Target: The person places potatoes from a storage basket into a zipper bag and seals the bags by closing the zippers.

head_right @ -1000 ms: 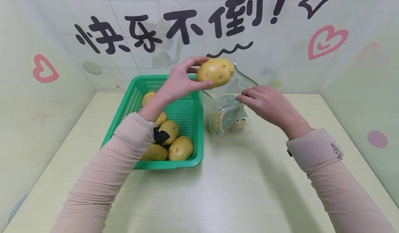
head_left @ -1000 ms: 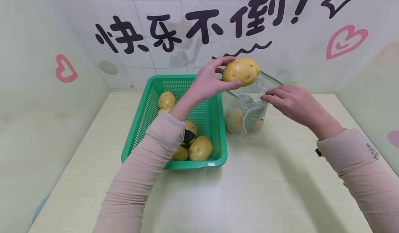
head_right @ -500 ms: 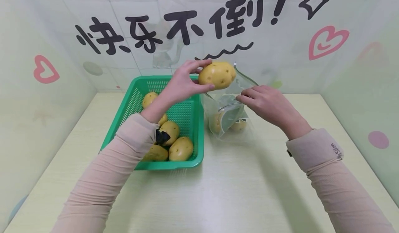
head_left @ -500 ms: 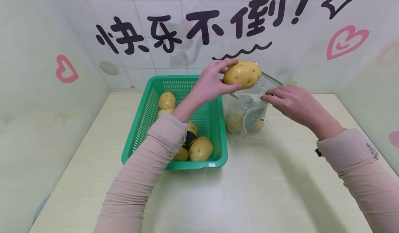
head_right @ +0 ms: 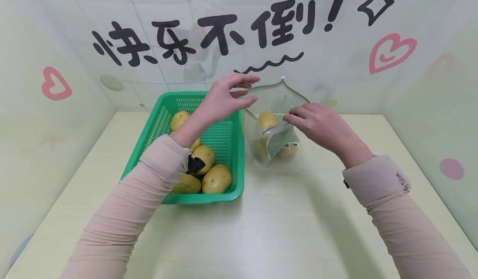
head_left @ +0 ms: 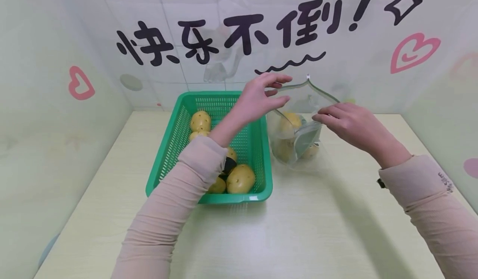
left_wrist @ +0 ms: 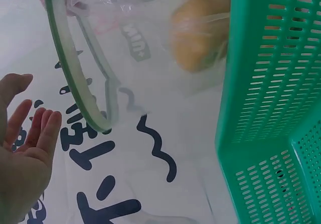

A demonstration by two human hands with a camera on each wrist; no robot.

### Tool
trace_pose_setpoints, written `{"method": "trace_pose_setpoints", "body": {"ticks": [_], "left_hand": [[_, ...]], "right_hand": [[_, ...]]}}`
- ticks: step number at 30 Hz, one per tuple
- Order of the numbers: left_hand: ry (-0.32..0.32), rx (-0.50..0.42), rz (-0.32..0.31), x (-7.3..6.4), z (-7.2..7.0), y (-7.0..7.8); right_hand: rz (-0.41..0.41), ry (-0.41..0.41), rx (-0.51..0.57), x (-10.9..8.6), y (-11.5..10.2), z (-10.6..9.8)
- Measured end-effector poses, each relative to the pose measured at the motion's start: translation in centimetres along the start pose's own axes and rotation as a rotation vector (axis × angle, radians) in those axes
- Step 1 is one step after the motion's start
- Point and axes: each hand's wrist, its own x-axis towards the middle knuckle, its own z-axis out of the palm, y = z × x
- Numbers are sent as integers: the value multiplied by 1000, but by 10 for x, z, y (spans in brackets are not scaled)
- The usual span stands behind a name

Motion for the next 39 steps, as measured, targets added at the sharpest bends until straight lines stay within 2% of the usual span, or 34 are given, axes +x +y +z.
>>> {"method": "trace_pose_setpoints", "body": {"ticks": [12, 20, 27, 39], "left_hand": [[-73, 113, -9, -10, -20, 2], [-89, 149, -62, -13, -33, -3], [-49, 182, -120, -15, -47, -17], [54, 207, -206, -20, -71, -55]], "right_hand": [[15, -5, -11, -1, 1, 1], [22, -2, -10, -1, 1, 1], [18, 2, -3, 0, 1, 1], [9, -2, -6, -1, -2, 1]]}}
